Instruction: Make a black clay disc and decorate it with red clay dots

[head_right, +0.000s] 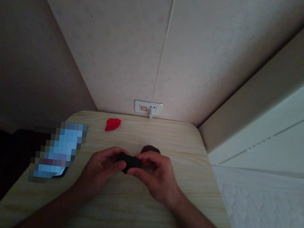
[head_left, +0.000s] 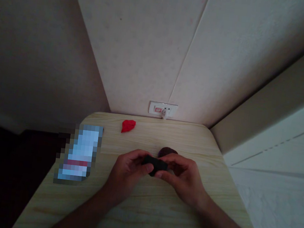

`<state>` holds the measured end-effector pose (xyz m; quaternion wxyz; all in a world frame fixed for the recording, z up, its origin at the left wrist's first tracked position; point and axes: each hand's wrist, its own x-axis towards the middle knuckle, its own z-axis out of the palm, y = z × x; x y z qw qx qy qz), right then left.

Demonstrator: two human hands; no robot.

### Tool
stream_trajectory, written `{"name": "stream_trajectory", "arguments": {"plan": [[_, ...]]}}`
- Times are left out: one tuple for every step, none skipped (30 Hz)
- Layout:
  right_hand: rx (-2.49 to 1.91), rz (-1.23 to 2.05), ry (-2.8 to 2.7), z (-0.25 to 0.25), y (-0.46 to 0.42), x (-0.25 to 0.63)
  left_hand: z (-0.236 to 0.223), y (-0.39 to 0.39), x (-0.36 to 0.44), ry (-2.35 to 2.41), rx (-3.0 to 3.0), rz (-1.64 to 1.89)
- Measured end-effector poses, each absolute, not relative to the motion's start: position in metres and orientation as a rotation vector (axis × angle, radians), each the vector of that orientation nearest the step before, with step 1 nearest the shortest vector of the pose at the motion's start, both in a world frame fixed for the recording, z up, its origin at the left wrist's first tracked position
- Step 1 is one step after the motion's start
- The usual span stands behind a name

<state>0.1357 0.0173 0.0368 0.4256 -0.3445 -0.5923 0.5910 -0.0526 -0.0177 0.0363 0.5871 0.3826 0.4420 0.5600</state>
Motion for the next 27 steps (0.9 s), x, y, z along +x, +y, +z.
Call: {"name": "stream_trajectory", "arguments": {"plan": [[-0.847,1.557,-1.427,0.037,0.017,0.136,0.034,-0.017,-0.052,1.009,0.861,1.299],[-0.830,1.636,-1.382,0.038,0.018,0.136,0.032,-0.017,-0.052,0.982,0.823,1.293],[-0.814,1.703,-1.349,0.038,0.018,0.136,0.031,-0.017,-0.051,0.949,0.776,1.288],[-0.802,1.752,-1.329,0.038,0.018,0.136,0.029,-0.018,-0.050,0.907,0.726,1.287],[-0.791,1.789,-1.316,0.038,0.019,0.136,0.029,-0.018,-0.048,0.859,0.676,1.282],[-0.777,1.816,-1.301,0.038,0.020,0.136,0.029,-0.018,-0.047,0.807,0.632,1.274],[-0.759,1.840,-1.285,0.038,0.021,0.136,0.029,-0.018,-0.046,0.755,0.595,1.262],[-0.744,1.860,-1.271,0.037,0.022,0.135,0.030,-0.019,-0.044,0.707,0.563,1.253],[-0.732,1.870,-1.255,0.037,0.023,0.135,0.030,-0.019,-0.044,0.673,0.541,1.244],[-0.730,1.870,-1.243,0.037,0.024,0.134,0.031,-0.019,-0.043,0.658,0.524,1.243],[-0.739,1.850,-1.235,0.036,0.024,0.134,0.031,-0.019,-0.043,0.662,0.508,1.251],[-0.758,1.809,-1.228,0.036,0.024,0.133,0.031,-0.018,-0.044,0.681,0.495,1.267],[-0.783,1.748,-1.222,0.036,0.024,0.132,0.030,-0.018,-0.044,0.711,0.487,1.282],[-0.807,1.671,-1.217,0.035,0.023,0.132,0.029,-0.017,-0.045,0.747,0.486,1.294],[-0.833,1.587,-1.226,0.035,0.022,0.132,0.028,-0.016,-0.046,0.786,0.493,1.302],[-0.860,1.502,-1.255,0.035,0.021,0.132,0.027,-0.015,-0.046,0.826,0.506,1.312],[-0.884,1.422,-1.300,0.034,0.020,0.132,0.025,-0.015,-0.046,0.866,0.523,1.322],[-0.901,1.350,-1.360,0.033,0.019,0.133,0.024,-0.014,-0.046,0.905,0.541,1.333],[-0.905,1.288,-1.428,0.032,0.018,0.133,0.022,-0.013,-0.046,0.940,0.558,1.343],[-0.893,1.236,-1.498,0.031,0.017,0.134,0.020,-0.013,-0.046,0.967,0.573,1.352],[-0.869,1.188,-1.562,0.029,0.017,0.135,0.018,-0.012,-0.046,0.985,0.591,1.352],[-0.839,1.139,-1.620,0.028,0.017,0.136,0.017,-0.012,-0.047,0.994,0.614,1.344],[-0.814,1.086,-1.682,0.027,0.017,0.137,0.016,-0.012,-0.047,0.994,0.647,1.327],[-0.799,1.032,-1.751,0.027,0.017,0.138,0.015,-0.012,-0.047,0.986,0.689,1.312],[-0.793,0.986,-1.823,0.027,0.017,0.138,0.015,-0.012,-0.047,0.975,0.735,1.303],[-0.793,0.953,-1.892,0.027,0.018,0.139,0.015,-0.013,-0.047,0.960,0.781,1.296],[-0.789,0.937,-1.952,0.028,0.018,0.139,0.015,-0.013,-0.047,0.942,0.820,1.299]]}}
